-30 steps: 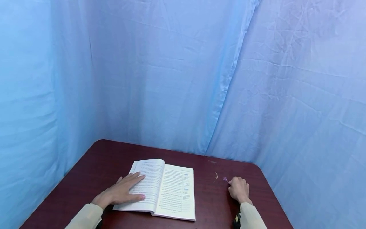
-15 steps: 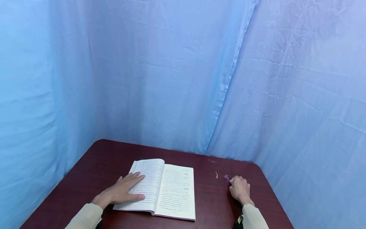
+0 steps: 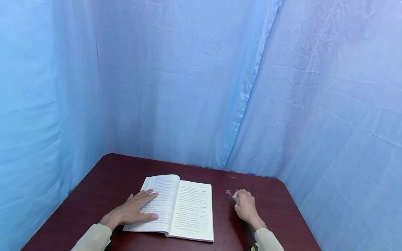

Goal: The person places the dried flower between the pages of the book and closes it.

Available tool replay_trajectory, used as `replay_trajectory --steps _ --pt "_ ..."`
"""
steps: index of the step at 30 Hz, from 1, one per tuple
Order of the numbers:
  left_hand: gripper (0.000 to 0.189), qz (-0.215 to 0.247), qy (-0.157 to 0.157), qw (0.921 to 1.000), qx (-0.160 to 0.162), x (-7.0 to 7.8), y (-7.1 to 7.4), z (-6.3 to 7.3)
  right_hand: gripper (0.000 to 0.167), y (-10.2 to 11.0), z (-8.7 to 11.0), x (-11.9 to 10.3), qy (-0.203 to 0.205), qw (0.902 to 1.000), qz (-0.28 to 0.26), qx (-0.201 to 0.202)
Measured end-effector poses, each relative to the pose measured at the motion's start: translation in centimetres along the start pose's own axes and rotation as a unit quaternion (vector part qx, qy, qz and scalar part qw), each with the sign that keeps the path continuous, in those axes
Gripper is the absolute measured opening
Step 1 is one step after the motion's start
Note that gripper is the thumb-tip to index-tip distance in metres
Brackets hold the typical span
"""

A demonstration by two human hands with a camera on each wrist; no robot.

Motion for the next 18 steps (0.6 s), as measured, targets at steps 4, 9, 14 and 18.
replay_trajectory --steps 4,9,14,18 --pt "0.099 -0.001 -0.001 1.0 0.0 0.0 0.0 0.0 0.018 -1.8 0.1 -2.8 0.024 0.9995 -0.012 -0.016" --pt "0.099 -0.002 -0.003 1.0 -0.001 0.1 0.0 0.0 0.021 -3.9 0.2 -5.7 0.043 0.9985 -0.008 -0.034" --pt "0.098 -0.002 -0.003 1.0 0.001 0.2 0.1 0.0 0.019 -5.7 0.5 -8.1 0.051 0.9968 -0.007 -0.061" --pt "0.098 -0.003 -0.003 1.0 0.001 0.2 0.1 0.0 0.015 -6.8 0.8 -9.6 0.047 0.9954 -0.014 -0.082"
Point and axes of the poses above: each hand's wrist, its own z-axis away from the middle knuckle, its own y-axis out of the back of the hand, x = y × z, the point moved 8 cm from there along -z, towards the middle knuckle, and after that the axes turned 14 degrees about -z, right-handed, at the moved point
